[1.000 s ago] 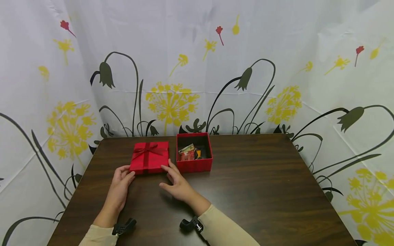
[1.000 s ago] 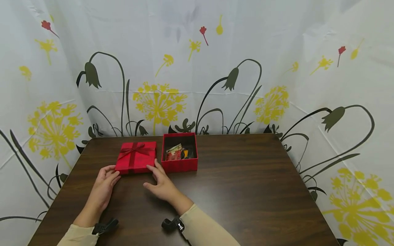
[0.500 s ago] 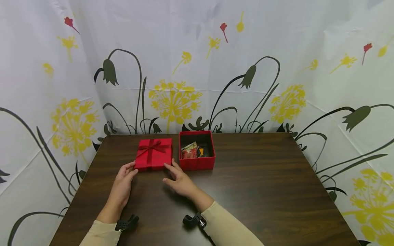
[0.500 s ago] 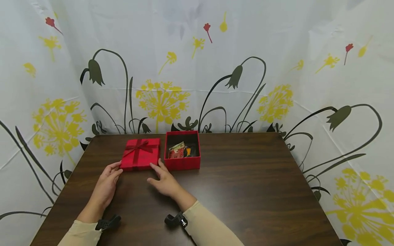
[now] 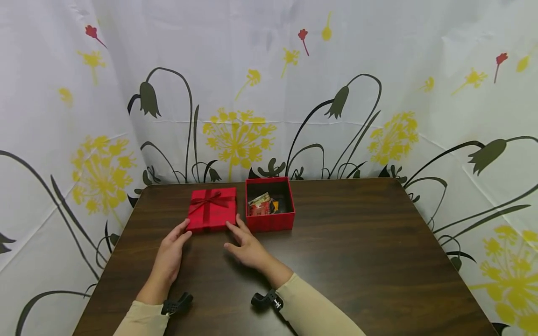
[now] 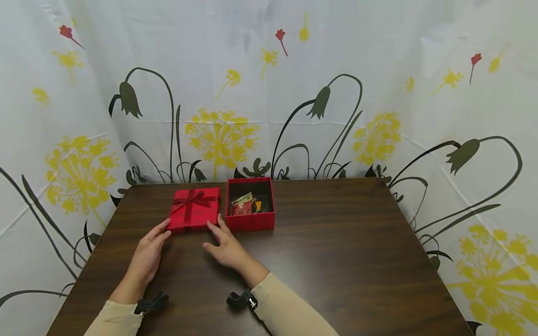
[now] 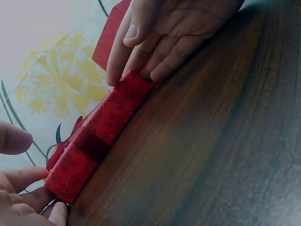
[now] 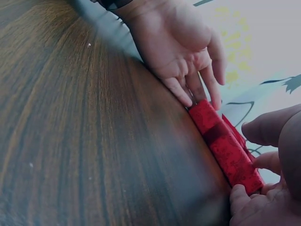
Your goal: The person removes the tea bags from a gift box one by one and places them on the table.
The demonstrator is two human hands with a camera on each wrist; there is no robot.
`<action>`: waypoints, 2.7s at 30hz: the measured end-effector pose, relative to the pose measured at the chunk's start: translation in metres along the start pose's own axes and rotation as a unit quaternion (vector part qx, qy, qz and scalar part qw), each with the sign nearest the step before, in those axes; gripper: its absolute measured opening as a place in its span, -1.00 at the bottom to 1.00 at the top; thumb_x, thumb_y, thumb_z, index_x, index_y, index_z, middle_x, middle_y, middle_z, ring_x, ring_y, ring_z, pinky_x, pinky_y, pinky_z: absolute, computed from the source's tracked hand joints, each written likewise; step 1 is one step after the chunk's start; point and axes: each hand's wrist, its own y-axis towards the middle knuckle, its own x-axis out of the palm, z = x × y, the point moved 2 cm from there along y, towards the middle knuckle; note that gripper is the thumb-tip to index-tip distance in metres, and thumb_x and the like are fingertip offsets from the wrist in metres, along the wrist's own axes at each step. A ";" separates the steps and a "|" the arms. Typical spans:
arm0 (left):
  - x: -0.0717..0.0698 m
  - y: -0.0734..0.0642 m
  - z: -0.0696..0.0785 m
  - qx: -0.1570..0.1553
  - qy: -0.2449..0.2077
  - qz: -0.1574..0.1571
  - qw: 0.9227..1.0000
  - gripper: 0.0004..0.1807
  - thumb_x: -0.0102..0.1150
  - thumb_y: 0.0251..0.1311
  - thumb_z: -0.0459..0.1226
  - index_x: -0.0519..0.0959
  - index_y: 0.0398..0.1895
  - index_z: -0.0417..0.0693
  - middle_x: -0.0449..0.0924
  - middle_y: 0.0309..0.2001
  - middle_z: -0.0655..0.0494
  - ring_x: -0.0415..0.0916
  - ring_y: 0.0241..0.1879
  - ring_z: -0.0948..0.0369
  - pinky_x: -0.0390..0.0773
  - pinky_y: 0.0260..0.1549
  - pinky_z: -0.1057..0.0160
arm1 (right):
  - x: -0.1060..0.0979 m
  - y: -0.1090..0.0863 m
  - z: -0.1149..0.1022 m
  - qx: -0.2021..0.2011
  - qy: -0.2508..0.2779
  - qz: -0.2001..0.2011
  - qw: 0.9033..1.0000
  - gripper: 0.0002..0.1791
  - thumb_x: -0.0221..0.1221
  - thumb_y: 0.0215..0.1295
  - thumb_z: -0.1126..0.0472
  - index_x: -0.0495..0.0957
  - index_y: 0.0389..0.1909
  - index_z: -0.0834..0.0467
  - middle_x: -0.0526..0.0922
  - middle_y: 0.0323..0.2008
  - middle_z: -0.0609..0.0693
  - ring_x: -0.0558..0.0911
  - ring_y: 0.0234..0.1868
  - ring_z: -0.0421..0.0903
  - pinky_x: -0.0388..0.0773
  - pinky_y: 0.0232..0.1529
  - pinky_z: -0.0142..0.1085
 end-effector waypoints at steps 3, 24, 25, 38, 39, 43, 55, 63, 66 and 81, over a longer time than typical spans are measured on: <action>0.000 0.001 -0.002 -0.005 0.004 0.001 1.000 -0.34 -0.06 0.74 -0.21 0.11 0.79 0.02 -0.04 0.80 0.15 -0.26 0.81 0.17 -0.20 0.77 0.00 | 0.000 0.000 -0.001 -0.004 0.004 -0.001 1.000 -0.22 0.33 0.54 0.25 0.28 0.70 0.11 -0.17 0.82 0.09 -0.09 0.82 0.07 0.27 0.65 -0.07; -0.002 0.001 0.006 -0.024 0.054 -0.002 0.998 -0.32 -0.06 0.74 -0.05 0.13 0.78 -0.01 -0.08 0.81 -0.08 -0.17 0.79 -0.07 -0.10 0.73 -0.23 | 0.004 -0.003 0.002 -0.050 0.067 0.004 0.996 -0.27 0.26 0.53 0.40 0.29 0.65 0.32 -0.12 0.81 0.09 -0.02 0.80 0.07 0.26 0.66 0.03; -0.002 0.001 0.007 -0.024 0.060 -0.005 0.998 -0.31 -0.06 0.74 -0.05 0.12 0.78 -0.02 -0.08 0.80 -0.10 -0.16 0.79 -0.09 -0.09 0.73 -0.25 | 0.004 -0.003 0.002 -0.052 0.067 0.005 0.996 -0.28 0.26 0.53 0.40 0.30 0.64 0.33 -0.11 0.81 0.09 -0.01 0.80 0.07 0.26 0.66 0.03; 0.002 -0.010 0.043 0.000 0.207 -0.008 0.978 -0.27 0.03 0.71 -0.05 0.12 0.76 -0.11 0.02 0.75 -0.29 -0.05 0.75 -0.25 0.10 0.64 -0.36 | -0.002 -0.008 -0.009 -0.132 -0.017 0.024 0.991 -0.39 0.28 0.52 0.38 0.44 0.54 0.37 0.05 0.77 0.22 0.25 0.71 0.22 0.48 0.54 -0.03; 0.002 -0.013 0.048 0.004 0.211 -0.004 0.977 -0.27 0.03 0.70 -0.03 0.12 0.76 -0.09 0.03 0.75 -0.27 -0.05 0.75 -0.24 0.10 0.64 -0.37 | -0.003 -0.010 -0.011 -0.142 -0.021 0.026 0.989 -0.39 0.27 0.52 0.39 0.44 0.53 0.37 0.07 0.76 0.22 0.29 0.70 0.22 0.50 0.53 -0.06; 0.004 -0.022 0.066 0.039 0.218 0.003 0.975 -0.28 0.05 0.69 -0.01 0.16 0.74 -0.07 0.06 0.76 -0.21 -0.02 0.75 -0.22 0.14 0.62 -0.38 | -0.010 -0.015 -0.024 -0.184 -0.023 0.069 0.980 -0.48 0.26 0.51 0.43 0.55 0.46 0.31 0.35 0.66 0.12 0.50 0.56 0.17 0.66 0.35 -0.21; 0.025 -0.028 0.110 0.113 0.170 -0.038 0.978 -0.31 0.10 0.67 -0.03 0.22 0.72 0.01 0.19 0.71 -0.20 0.10 0.73 -0.17 0.19 0.60 -0.37 | -0.058 -0.020 -0.075 -0.177 0.064 0.141 0.972 -0.66 0.16 0.59 0.44 0.67 0.26 0.17 0.62 0.28 0.17 0.76 0.28 0.07 0.76 0.17 -0.24; 0.044 -0.019 0.125 0.128 0.155 -0.043 0.979 -0.31 0.11 0.66 -0.06 0.21 0.72 -0.01 0.20 0.71 -0.15 0.13 0.72 -0.14 0.19 0.63 -0.31 | -0.094 -0.010 -0.092 -0.159 0.078 0.173 0.969 -0.68 0.16 0.60 0.41 0.63 0.27 0.34 0.62 0.19 0.33 0.77 0.19 0.28 0.73 0.13 -0.38; 0.050 -0.015 0.126 0.133 0.148 -0.047 0.979 -0.32 0.10 0.67 -0.09 0.21 0.71 -0.03 0.20 0.71 -0.17 0.13 0.72 -0.14 0.18 0.64 -0.30 | -0.106 -0.004 -0.089 -0.142 0.097 0.181 0.968 -0.68 0.14 0.64 0.37 0.62 0.29 0.32 0.64 0.23 0.30 0.77 0.20 0.24 0.73 0.19 -0.34; 0.093 0.012 0.107 0.115 0.103 -0.097 0.983 -0.32 0.11 0.67 -0.10 0.19 0.70 -0.06 0.15 0.71 -0.19 0.08 0.73 -0.18 0.22 0.62 -0.30 | -0.149 0.045 -0.050 -0.007 0.333 0.133 0.934 -0.62 0.00 0.72 0.33 0.57 0.36 0.37 0.74 -0.21 0.08 0.85 -0.03 0.00 0.78 0.12 -0.24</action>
